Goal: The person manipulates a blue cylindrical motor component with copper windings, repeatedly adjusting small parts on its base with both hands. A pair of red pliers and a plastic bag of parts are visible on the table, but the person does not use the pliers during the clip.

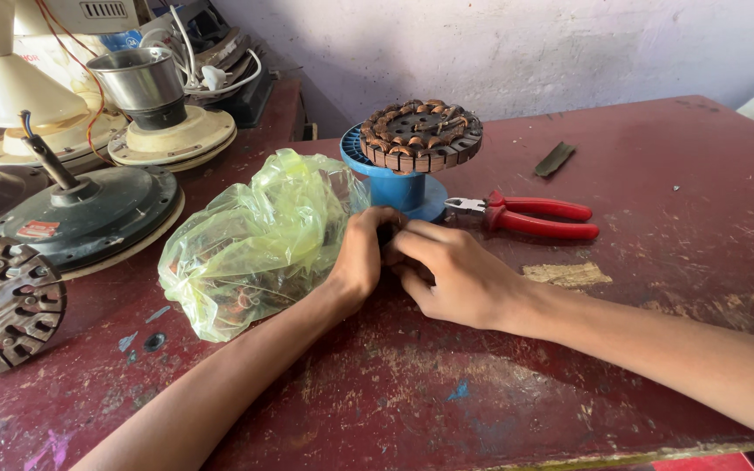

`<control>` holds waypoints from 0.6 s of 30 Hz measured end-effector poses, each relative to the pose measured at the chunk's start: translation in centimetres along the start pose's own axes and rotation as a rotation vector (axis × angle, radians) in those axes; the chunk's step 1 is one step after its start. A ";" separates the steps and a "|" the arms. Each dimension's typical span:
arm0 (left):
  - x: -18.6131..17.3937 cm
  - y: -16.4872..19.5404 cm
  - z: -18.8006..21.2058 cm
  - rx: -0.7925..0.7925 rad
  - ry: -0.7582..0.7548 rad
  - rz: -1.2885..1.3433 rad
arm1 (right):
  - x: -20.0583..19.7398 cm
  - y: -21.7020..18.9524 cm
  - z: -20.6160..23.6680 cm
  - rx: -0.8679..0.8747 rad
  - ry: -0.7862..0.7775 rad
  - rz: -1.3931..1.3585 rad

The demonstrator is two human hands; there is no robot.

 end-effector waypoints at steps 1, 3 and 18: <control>0.2 0.0 0.1 -0.008 0.006 -0.025 | -0.2 -0.3 0.2 -0.018 0.033 -0.019; 0.5 0.3 0.4 -0.021 0.021 -0.077 | -1.0 -0.9 0.3 -0.061 0.120 -0.029; 1.6 1.3 1.0 -0.063 -0.065 -0.186 | -2.0 -0.7 0.2 0.001 0.248 -0.104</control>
Point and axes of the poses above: each hand's wrist, its own z-axis away from the middle knuckle, its own x-axis out of the palm, y = z × x, the point moved 8 cm from there along -z, towards the middle knuckle, and after that the axes turned 3 degrees about z, right-handed, at the moved point
